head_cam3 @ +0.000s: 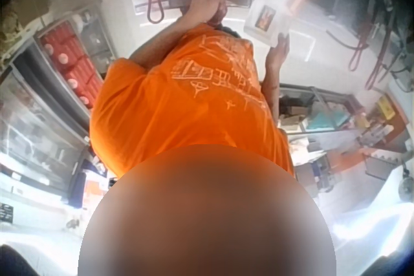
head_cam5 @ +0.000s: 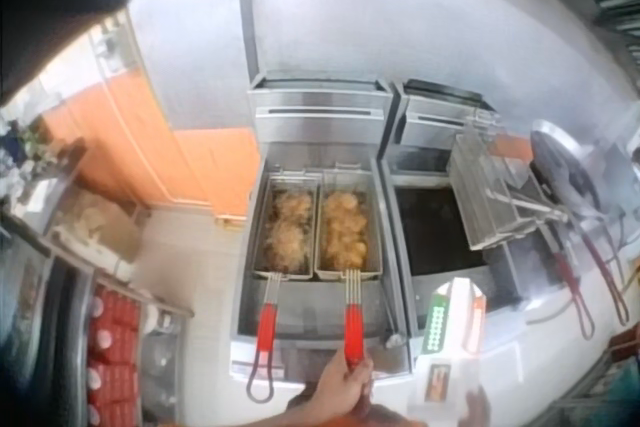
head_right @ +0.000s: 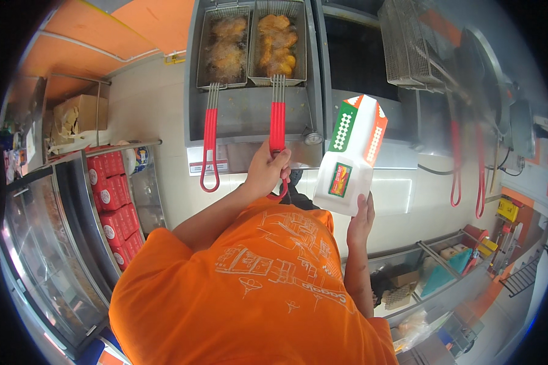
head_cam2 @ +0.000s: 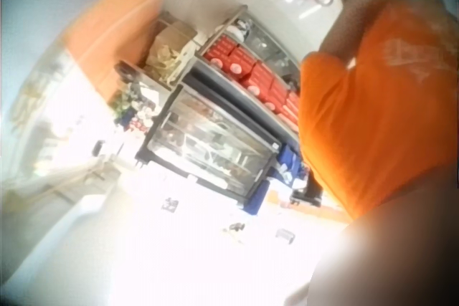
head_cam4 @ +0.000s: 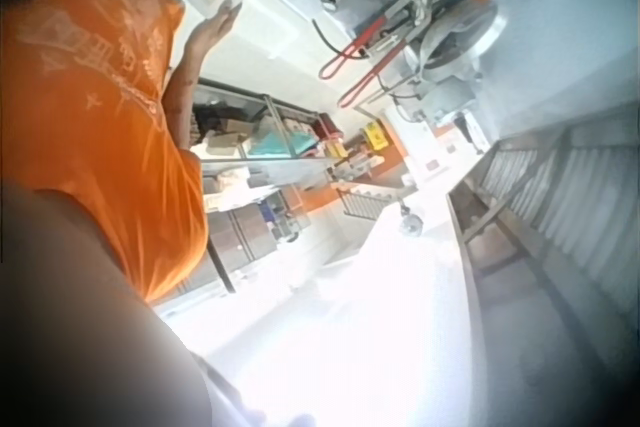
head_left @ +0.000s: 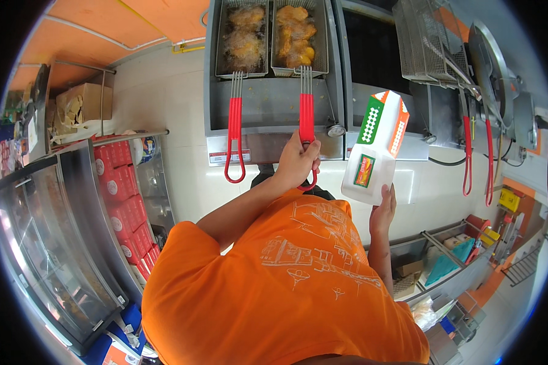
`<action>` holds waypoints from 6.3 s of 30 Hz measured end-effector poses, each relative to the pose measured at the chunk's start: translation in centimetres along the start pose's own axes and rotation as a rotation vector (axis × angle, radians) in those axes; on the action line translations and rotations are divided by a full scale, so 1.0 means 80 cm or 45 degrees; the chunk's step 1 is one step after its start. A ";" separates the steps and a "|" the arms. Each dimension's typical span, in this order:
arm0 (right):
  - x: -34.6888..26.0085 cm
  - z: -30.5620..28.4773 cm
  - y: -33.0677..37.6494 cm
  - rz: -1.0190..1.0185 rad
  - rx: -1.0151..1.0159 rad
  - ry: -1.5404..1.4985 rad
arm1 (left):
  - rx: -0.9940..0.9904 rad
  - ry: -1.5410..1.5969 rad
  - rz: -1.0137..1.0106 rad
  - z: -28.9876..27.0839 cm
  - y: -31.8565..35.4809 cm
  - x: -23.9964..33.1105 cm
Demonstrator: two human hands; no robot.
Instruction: The person folds flat cardboard food boxes into their three-dimensional shape at a counter. They then walk to a deep fryer, use tongs to transfer fried food into a box, and return to the counter to continue folding more boxes.
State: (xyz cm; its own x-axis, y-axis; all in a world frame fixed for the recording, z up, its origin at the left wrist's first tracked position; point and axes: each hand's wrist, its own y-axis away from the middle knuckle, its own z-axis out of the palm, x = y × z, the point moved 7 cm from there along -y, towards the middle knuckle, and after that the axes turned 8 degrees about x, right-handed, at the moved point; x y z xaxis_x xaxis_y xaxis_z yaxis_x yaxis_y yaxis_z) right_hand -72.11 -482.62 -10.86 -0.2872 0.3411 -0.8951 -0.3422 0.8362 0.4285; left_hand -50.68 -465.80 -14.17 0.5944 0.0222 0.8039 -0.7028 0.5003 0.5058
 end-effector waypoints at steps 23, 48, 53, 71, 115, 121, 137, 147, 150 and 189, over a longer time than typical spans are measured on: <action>0.004 0.000 -0.008 0.069 0.036 0.028 | -0.022 0.040 -0.038 0.002 0.010 0.005; -0.007 -0.009 -0.022 -0.088 -0.053 0.090 | 0.215 -0.155 -0.043 -0.032 -0.050 -0.060; -0.009 0.012 -0.024 -0.174 -0.201 0.230 | 0.177 -0.421 0.033 -0.044 -0.046 -0.059; -0.026 0.087 0.011 -0.322 -0.599 0.058 | -0.004 -0.142 -0.008 0.003 0.029 0.003; 0.032 -0.370 -0.210 -0.155 0.517 0.008 | 0.032 -0.194 -0.030 -0.018 -0.002 -0.065; -0.019 -0.402 -0.364 -0.241 0.442 -0.105 | 0.182 -0.332 -0.017 -0.008 0.006 -0.067; 0.073 -0.420 -0.756 -0.705 0.372 0.342 | 1.564 -1.734 0.940 -0.183 0.113 0.044; 0.034 -0.397 -0.695 -0.310 0.474 -0.335 | 0.751 -0.675 0.102 -0.177 0.040 -0.023; 0.039 -0.408 -0.642 -0.187 0.631 -0.571 | 0.688 -0.650 -0.016 -0.162 0.043 -0.027; 0.369 -0.191 -0.094 0.511 -0.370 1.117 | 0.021 0.197 0.005 -0.166 0.030 0.018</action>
State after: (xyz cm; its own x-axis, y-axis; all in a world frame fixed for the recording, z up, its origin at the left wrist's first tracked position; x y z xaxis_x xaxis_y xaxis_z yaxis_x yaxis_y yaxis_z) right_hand -91.65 -485.44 -38.62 -0.9463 0.0401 -0.3208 -0.2467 0.5521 0.7965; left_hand -46.35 -453.07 -15.93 0.6437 0.1575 0.7489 -0.7107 0.4860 0.5087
